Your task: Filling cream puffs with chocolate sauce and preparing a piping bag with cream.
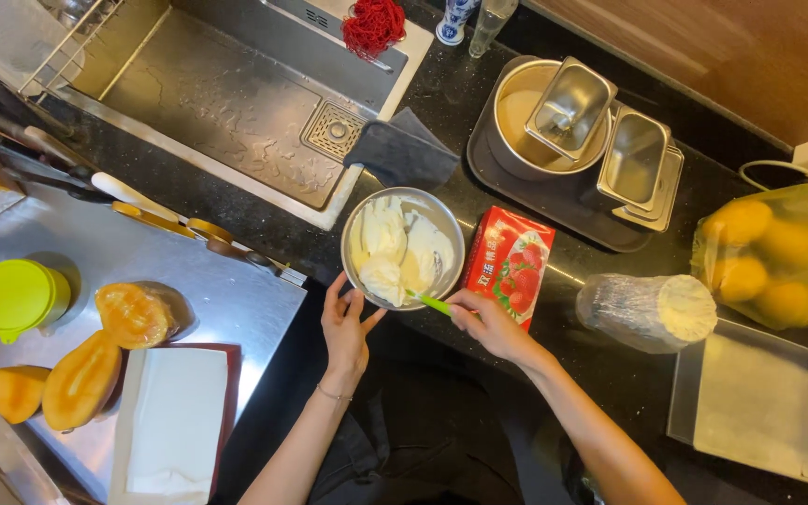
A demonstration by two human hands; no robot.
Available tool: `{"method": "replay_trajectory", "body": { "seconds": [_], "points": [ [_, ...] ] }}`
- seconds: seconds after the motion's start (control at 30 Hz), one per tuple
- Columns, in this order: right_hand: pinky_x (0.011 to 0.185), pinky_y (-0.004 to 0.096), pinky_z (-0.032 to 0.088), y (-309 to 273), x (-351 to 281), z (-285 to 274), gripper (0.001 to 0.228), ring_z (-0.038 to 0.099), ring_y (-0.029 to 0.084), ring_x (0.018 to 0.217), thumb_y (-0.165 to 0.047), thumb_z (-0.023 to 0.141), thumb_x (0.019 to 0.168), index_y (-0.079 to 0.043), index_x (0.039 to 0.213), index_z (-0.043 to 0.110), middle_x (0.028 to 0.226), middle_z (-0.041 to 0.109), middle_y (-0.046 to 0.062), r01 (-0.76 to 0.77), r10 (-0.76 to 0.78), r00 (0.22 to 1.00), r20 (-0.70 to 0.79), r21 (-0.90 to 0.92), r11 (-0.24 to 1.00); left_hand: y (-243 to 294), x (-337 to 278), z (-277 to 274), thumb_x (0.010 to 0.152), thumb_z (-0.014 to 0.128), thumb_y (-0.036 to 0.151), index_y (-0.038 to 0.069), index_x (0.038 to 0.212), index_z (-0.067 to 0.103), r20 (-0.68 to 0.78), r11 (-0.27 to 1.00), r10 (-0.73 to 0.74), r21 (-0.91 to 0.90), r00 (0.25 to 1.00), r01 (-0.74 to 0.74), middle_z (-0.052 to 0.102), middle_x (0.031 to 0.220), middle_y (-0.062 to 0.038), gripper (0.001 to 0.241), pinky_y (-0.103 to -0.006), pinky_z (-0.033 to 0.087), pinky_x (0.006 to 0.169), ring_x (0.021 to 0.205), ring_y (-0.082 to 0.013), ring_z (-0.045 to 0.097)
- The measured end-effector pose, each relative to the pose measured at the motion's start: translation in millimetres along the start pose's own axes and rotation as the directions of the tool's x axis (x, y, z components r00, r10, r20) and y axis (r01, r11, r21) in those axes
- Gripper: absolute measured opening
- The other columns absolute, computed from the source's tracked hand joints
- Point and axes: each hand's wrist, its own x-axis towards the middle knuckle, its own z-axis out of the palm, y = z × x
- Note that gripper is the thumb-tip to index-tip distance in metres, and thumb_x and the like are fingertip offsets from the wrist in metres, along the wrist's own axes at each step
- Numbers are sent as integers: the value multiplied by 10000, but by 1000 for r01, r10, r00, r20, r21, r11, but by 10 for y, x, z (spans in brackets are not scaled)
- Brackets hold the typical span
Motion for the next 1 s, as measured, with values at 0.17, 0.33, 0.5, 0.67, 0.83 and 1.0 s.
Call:
{"method": "replay_trajectory", "body": {
  "seconds": [0.17, 0.33, 0.5, 0.67, 0.83, 1.0],
  "points": [
    [577, 238, 365, 330, -134, 125, 252, 442, 68, 648, -220, 527, 1059, -56, 1175, 680, 774, 559, -30, -115, 107, 993, 44, 466, 877, -198, -83, 57, 1022, 501, 76, 148, 1461, 481, -64, 995, 44, -89, 997, -50, 618, 1089, -44, 446, -542, 601, 971, 1073, -176, 634],
    [684, 204, 427, 199, -416, -58, 248, 525, 55, 770, -211, 535, 1073, -51, 1231, 638, 860, 595, -18, 162, -67, 976, -205, 494, 854, -551, -58, 15, 1021, 546, 141, 105, 1411, 512, -176, 979, 106, -154, 979, -134, 627, 1126, -46, 394, -506, 572, 965, 1076, -184, 615],
    [774, 208, 465, 261, -1195, -724, 231, 566, 72, 883, -176, 554, 1092, -27, 1265, 589, 978, 632, 22, 311, -69, 901, -429, 526, 791, -1134, -401, 319, 1073, 555, 248, 32, 1341, 566, -335, 971, 46, -204, 941, -120, 610, 1131, -73, 345, -433, 526, 938, 1010, -217, 571],
    [650, 208, 417, 790, -2363, -1557, 224, 475, 67, 729, -161, 549, 1071, -26, 1250, 557, 1052, 688, 72, 363, 109, 680, -725, 462, 809, -1425, -946, 1590, 1002, 523, 273, 4, 1256, 601, 362, 944, -330, 99, 872, 316, 677, 1257, -205, 378, -453, 546, 988, 1140, -312, 658],
    [754, 220, 447, 1577, -2921, -1843, 233, 526, 78, 861, -135, 577, 1042, -28, 1250, 567, 1132, 688, 66, 216, 175, 619, -766, 380, 899, -2391, -651, 2377, 1021, 520, 350, 89, 1325, 572, 332, 902, -431, 165, 839, 398, 632, 1342, -107, 404, -448, 454, 1095, 1273, -242, 579],
    [978, 253, 464, 2303, -2831, -1749, 245, 604, 139, 1082, -88, 627, 1021, -4, 1251, 621, 1162, 657, 80, 164, 88, 632, -770, 244, 956, -2964, -277, 2483, 1054, 538, 374, 45, 1292, 618, 258, 894, -423, -39, 869, 447, 677, 1229, -97, 414, -432, 428, 1065, 1160, -244, 584]
  ]
}}
